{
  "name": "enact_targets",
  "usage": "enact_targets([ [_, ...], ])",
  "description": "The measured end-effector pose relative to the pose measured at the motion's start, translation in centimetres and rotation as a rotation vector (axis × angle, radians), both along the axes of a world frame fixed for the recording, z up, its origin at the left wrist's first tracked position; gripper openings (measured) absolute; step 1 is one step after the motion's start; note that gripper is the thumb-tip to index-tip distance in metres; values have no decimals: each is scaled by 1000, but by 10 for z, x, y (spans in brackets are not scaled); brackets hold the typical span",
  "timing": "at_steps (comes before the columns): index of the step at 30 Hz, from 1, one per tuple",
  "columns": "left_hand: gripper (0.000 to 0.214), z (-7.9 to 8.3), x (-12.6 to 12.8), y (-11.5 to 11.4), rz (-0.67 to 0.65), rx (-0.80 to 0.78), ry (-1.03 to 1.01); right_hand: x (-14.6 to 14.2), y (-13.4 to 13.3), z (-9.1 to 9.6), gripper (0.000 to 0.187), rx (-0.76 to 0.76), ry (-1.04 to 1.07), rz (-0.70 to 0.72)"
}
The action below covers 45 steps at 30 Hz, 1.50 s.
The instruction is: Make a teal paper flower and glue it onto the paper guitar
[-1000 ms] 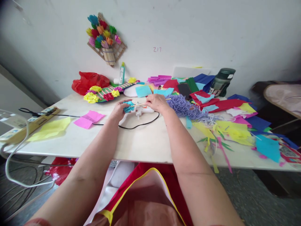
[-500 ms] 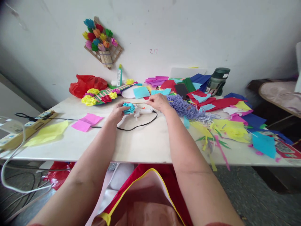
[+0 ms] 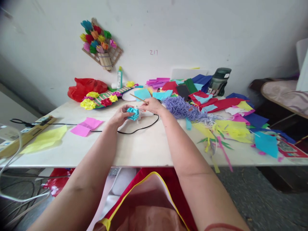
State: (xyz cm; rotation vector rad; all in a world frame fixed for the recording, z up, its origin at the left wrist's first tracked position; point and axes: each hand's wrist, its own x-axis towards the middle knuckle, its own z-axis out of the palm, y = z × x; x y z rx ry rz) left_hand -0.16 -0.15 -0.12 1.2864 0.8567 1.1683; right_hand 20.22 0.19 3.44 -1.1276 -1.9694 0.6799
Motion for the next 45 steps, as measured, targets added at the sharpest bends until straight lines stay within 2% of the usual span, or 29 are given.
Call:
enact_targets([
  [9,36,-1,5,-1,-50,105,78,-20,6,-10,22,-1,-87,-70],
  [18,41,-3,6,2,-37,167,84,-27,6,-12,21,28,-137,-122],
  [24,41,-4,7,3,-75,122,-17,-28,11,-15,25,29,-61,-156],
  [31,25,-6,8,5,-41,33,-88,-31,11,-14,23,29,11,-233],
  [37,26,-3,11,3,16,-19,-150,-36,10,-17,22,36,35,-258],
  [43,26,-3,9,6,43,-29,-210,-35,5,-14,18,-1,-3,-237],
  [45,23,-2,6,6,63,-50,-230,-31,1,-9,24,-5,-53,-226],
])
